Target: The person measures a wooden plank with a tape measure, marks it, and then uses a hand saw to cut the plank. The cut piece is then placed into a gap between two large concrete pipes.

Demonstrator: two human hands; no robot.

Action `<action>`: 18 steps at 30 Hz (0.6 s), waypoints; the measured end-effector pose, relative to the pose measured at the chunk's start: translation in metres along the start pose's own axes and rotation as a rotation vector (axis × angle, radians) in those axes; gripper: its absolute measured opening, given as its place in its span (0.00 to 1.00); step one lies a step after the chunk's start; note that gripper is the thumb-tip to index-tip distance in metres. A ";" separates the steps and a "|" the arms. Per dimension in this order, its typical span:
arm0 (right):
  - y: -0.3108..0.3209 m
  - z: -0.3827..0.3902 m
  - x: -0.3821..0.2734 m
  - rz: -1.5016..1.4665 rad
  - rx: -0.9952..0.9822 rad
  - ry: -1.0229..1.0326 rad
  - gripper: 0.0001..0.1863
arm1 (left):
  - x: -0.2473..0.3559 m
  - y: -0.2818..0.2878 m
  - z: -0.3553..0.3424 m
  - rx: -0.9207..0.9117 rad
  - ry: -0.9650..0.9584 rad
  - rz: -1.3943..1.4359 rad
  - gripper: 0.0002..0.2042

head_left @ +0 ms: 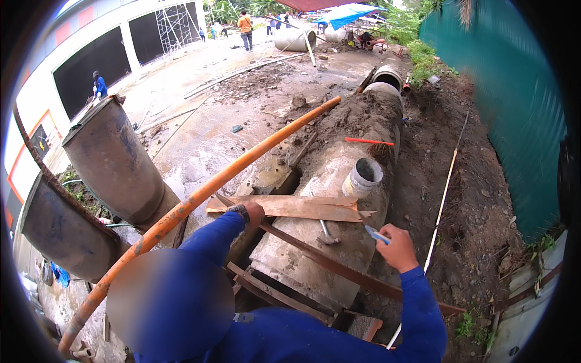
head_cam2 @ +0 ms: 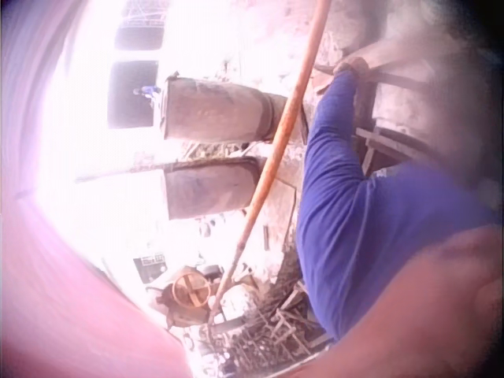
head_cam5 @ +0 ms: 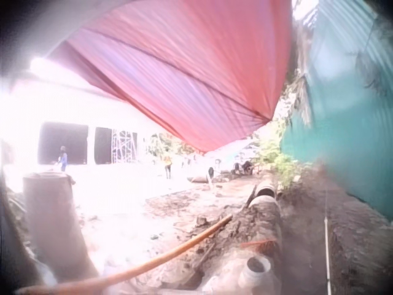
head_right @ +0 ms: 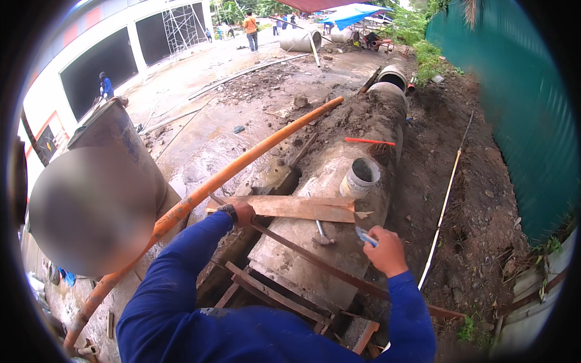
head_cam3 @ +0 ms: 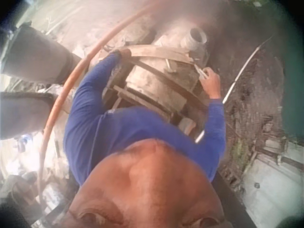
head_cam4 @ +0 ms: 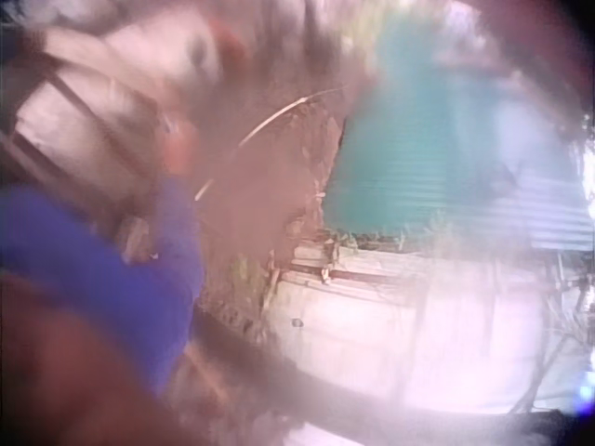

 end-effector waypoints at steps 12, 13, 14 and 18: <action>0.047 0.124 -0.064 -0.671 0.631 -0.252 0.25 | -0.021 0.034 -0.042 0.230 -0.100 0.102 0.18; 0.030 0.138 -0.078 -0.722 0.591 -0.332 0.26 | -0.024 0.032 -0.045 0.225 -0.118 0.124 0.19; 0.008 0.150 -0.084 -0.756 0.586 -0.376 0.28 | -0.030 0.032 -0.049 0.223 -0.133 0.138 0.20; -0.071 0.198 -0.133 -0.732 0.647 -0.582 0.27 | -0.030 0.045 -0.047 0.184 -0.164 0.167 0.23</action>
Point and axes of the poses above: each hand's wrist, its own z-axis away from the middle knuckle, its own y-axis out of the back of the hand, x = y × z, the point moved 1 cm from there along -z, towards the middle knuckle, and after that the axes turned 14 degrees about x, right-handed, at the moved point
